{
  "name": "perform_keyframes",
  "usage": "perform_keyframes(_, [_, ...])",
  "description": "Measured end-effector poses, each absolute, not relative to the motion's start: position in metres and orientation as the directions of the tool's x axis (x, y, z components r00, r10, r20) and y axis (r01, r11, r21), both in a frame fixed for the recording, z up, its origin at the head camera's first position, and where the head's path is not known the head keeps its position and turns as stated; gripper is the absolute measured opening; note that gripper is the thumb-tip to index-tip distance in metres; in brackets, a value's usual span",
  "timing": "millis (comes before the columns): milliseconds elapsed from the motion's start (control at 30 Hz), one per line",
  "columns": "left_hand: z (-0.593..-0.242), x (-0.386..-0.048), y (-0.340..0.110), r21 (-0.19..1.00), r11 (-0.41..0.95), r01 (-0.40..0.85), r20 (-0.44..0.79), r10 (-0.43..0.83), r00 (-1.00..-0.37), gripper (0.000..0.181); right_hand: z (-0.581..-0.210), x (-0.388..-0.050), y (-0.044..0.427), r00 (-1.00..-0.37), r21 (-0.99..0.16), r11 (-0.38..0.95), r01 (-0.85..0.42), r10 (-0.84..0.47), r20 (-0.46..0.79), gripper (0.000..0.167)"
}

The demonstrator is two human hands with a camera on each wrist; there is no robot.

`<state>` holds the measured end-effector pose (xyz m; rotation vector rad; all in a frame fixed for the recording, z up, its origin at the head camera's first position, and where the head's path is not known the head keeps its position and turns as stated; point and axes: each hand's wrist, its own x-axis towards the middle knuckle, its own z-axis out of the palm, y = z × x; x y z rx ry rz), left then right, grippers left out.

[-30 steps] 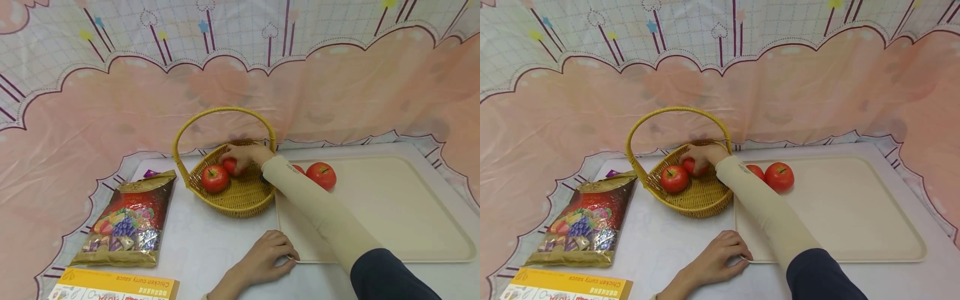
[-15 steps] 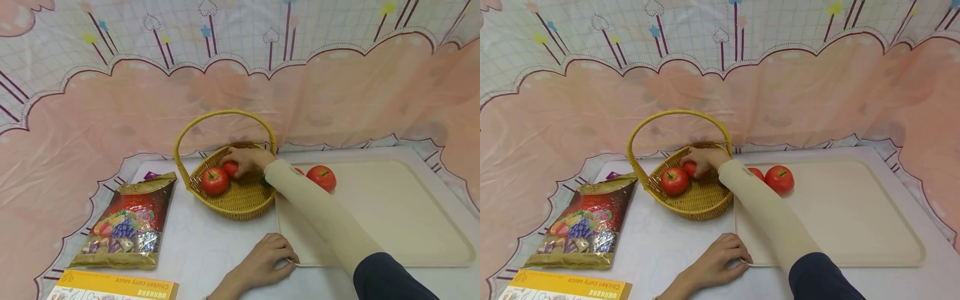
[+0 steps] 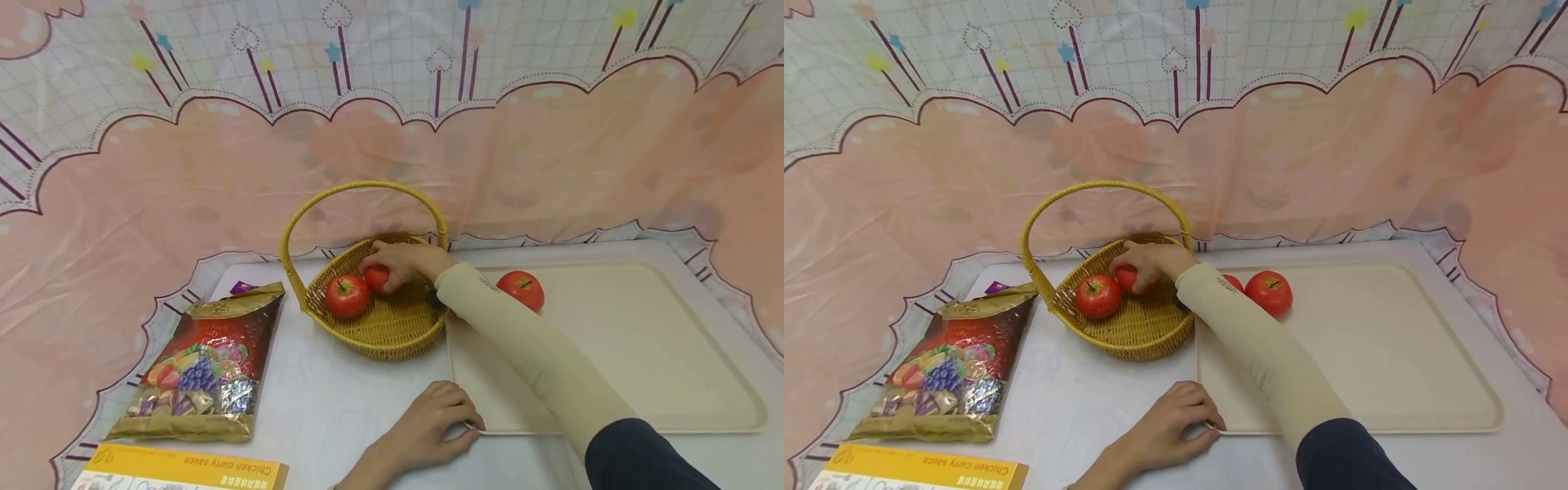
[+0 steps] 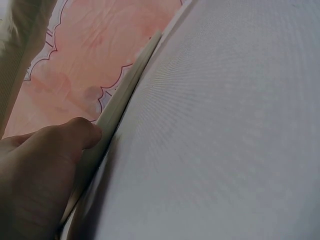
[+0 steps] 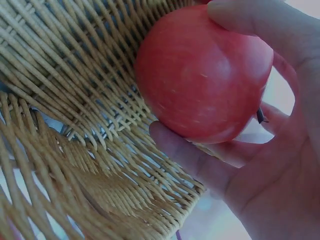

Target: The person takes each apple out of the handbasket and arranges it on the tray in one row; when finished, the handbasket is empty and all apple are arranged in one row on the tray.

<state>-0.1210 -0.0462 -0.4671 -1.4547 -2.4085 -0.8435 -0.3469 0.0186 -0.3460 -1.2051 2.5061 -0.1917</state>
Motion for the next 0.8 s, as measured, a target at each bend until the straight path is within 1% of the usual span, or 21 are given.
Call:
perform_keyframes(200, [-0.467, -0.121, -0.046, 0.364, 0.345, 0.865, 0.457, 0.743, -0.489, 0.007, -0.342, -0.343, 0.021, -0.574, -0.281, 0.626, -0.727, -0.779, -0.251, 0.055])
perform_keyframes(433, [-0.468, -0.122, -0.046, 0.355, 0.34, 0.871, 0.465, 0.744, -0.48, 0.007, -0.335, -0.335, 0.026, -0.591, -0.284, 0.643, -0.711, -0.766, -0.254, 0.053])
perform_keyframes(633, [-0.468, -0.122, -0.046, 0.372, 0.342, 0.863, 0.452, 0.745, -0.491, 0.007, -0.33, -0.327, 0.028, -0.595, -0.272, 0.64, -0.719, -0.768, -0.235, 0.054])
perform_keyframes(800, [-0.468, -0.122, -0.047, 0.373, 0.343, 0.862, 0.451, 0.745, -0.492, 0.006, -0.328, -0.322, 0.031, -0.601, -0.286, 0.637, -0.716, -0.77, -0.213, 0.054])
